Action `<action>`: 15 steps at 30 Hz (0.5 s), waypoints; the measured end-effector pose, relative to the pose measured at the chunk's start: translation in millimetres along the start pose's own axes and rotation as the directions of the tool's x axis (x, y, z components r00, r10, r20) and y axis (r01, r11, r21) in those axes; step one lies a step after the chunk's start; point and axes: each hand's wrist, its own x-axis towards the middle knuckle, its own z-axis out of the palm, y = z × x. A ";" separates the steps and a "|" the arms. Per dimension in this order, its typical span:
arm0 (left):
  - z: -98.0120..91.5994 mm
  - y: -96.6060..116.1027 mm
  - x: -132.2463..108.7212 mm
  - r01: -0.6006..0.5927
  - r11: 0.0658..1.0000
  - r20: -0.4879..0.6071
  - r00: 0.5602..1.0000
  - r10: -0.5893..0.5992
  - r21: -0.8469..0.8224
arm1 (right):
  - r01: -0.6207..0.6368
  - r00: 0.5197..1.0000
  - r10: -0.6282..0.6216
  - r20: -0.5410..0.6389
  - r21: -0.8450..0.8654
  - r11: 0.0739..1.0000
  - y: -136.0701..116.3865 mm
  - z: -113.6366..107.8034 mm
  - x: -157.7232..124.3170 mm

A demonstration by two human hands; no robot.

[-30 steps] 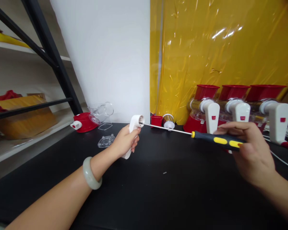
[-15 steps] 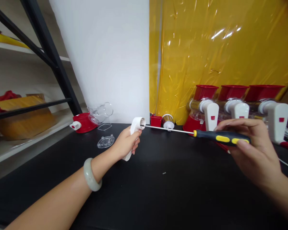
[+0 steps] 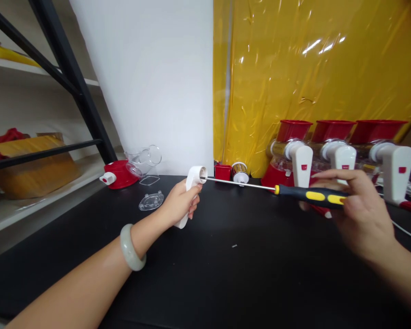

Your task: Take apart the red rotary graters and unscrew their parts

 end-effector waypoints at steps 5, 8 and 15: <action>0.2 0.3 -0.3 -0.010 1.000 0.011 1.000 0.010 -0.008 | -0.041 0.992 0.028 -0.126 -0.101 0.994 -3.0 2.7 3.3; 0.3 -0.7 -0.9 -0.010 1.000 0.021 1.000 0.010 -0.006 | -0.053 0.991 0.073 -0.115 0.169 0.984 -4.2 6.2 6.2; 1.1 -0.9 -2.4 -0.007 1.000 0.025 1.000 0.007 -0.007 | -0.251 0.966 0.250 -0.071 -0.007 0.968 1.1 -0.2 5.1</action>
